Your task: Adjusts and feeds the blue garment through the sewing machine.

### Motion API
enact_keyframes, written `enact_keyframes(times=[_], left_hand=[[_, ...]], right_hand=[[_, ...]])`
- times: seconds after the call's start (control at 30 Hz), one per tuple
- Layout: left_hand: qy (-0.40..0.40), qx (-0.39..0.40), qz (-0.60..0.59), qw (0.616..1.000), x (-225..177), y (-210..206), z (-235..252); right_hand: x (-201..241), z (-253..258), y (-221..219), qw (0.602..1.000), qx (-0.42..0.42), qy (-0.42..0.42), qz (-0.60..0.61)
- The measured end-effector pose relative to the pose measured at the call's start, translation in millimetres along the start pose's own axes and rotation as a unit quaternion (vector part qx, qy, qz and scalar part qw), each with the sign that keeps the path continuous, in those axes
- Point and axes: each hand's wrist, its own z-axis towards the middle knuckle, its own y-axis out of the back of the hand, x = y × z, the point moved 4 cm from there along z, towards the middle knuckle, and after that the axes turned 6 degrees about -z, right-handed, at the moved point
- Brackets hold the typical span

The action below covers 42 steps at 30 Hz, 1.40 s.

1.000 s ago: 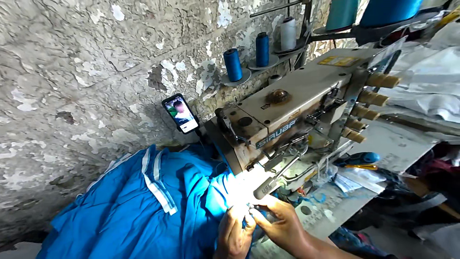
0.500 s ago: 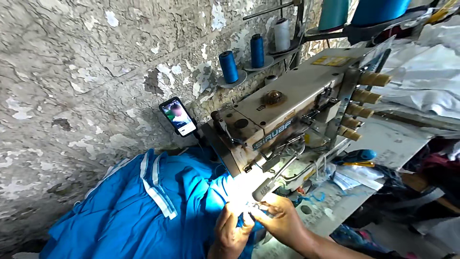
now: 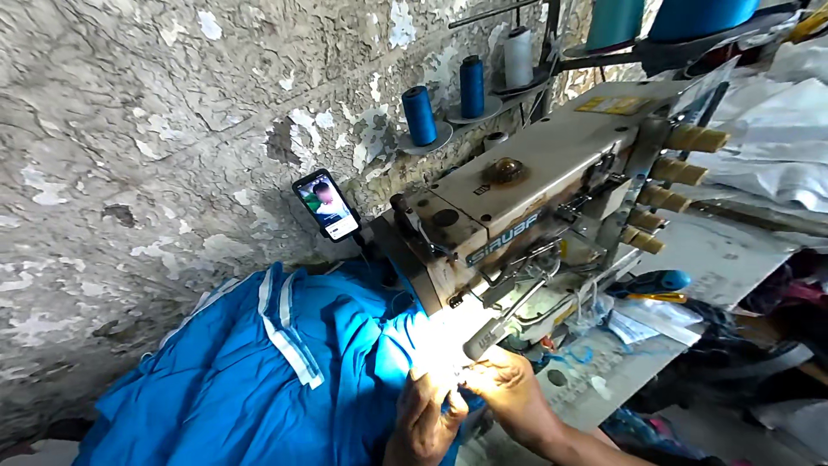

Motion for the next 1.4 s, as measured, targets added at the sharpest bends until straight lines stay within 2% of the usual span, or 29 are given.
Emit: enact_keyframes(times=[0.23, 0.33, 0.4, 0.47, 0.57, 0.63, 0.8, 0.87, 0.93, 1.03, 1.07, 1.17, 1.3, 1.33, 1.4], left_hand=[[0.026, 0.014, -0.014, 0.999, -3, 0, 4], [0.054, -0.005, -0.021, 0.998, -5, -1, 7], [0.12, -0.028, -0.073, 0.99, -3, -4, 6], [0.203, -0.053, -0.164, 0.964, -1, -8, 1], [0.32, -0.096, -0.277, 0.901, -2, -14, -5], [0.356, -0.11, -0.305, 0.876, -4, -14, -6], [0.286, -0.086, -0.203, 0.933, -4, -12, -4], [0.27, -0.078, -0.194, 0.94, -3, -13, -3], [0.327, -0.084, -0.236, 0.911, -2, -16, -4], [0.486, -0.132, -0.328, 0.799, -3, -20, -2], [0.506, -0.137, -0.333, 0.784, -2, -20, -1], [0.509, -0.139, -0.325, 0.785, -3, -20, -1], [0.555, -0.178, -0.369, 0.724, -8, -23, 2], [0.554, -0.173, -0.373, 0.724, -9, -24, 2], [0.533, -0.149, -0.361, 0.75, -7, -25, 0]], right_hand=[[-4, 2, 5, 0.999, 0.041, -0.013, 0.026], [1, 1, 5, 0.997, 0.062, 0.048, 0.003], [5, 0, 2, 0.994, 0.061, 0.089, -0.014], [6, -1, 0, 0.994, 0.056, 0.095, -0.017], [6, 0, 0, 0.994, 0.057, 0.079, -0.038], [7, 3, 1, 0.994, 0.079, 0.066, -0.04], [10, 7, 5, 0.993, 0.101, 0.048, -0.043], [10, 8, 4, 0.994, 0.099, 0.033, -0.04], [12, 10, 5, 0.995, 0.077, -0.013, -0.069], [11, 14, 7, 0.99, 0.067, -0.099, -0.077], [12, 15, 7, 0.989, 0.069, -0.11, -0.073], [12, 16, 8, 0.987, 0.078, -0.114, -0.079], [11, 19, 8, 0.985, 0.087, -0.08, -0.126], [11, 19, 8, 0.984, 0.084, -0.056, -0.149], [11, 20, 8, 0.98, 0.076, -0.004, -0.186]])
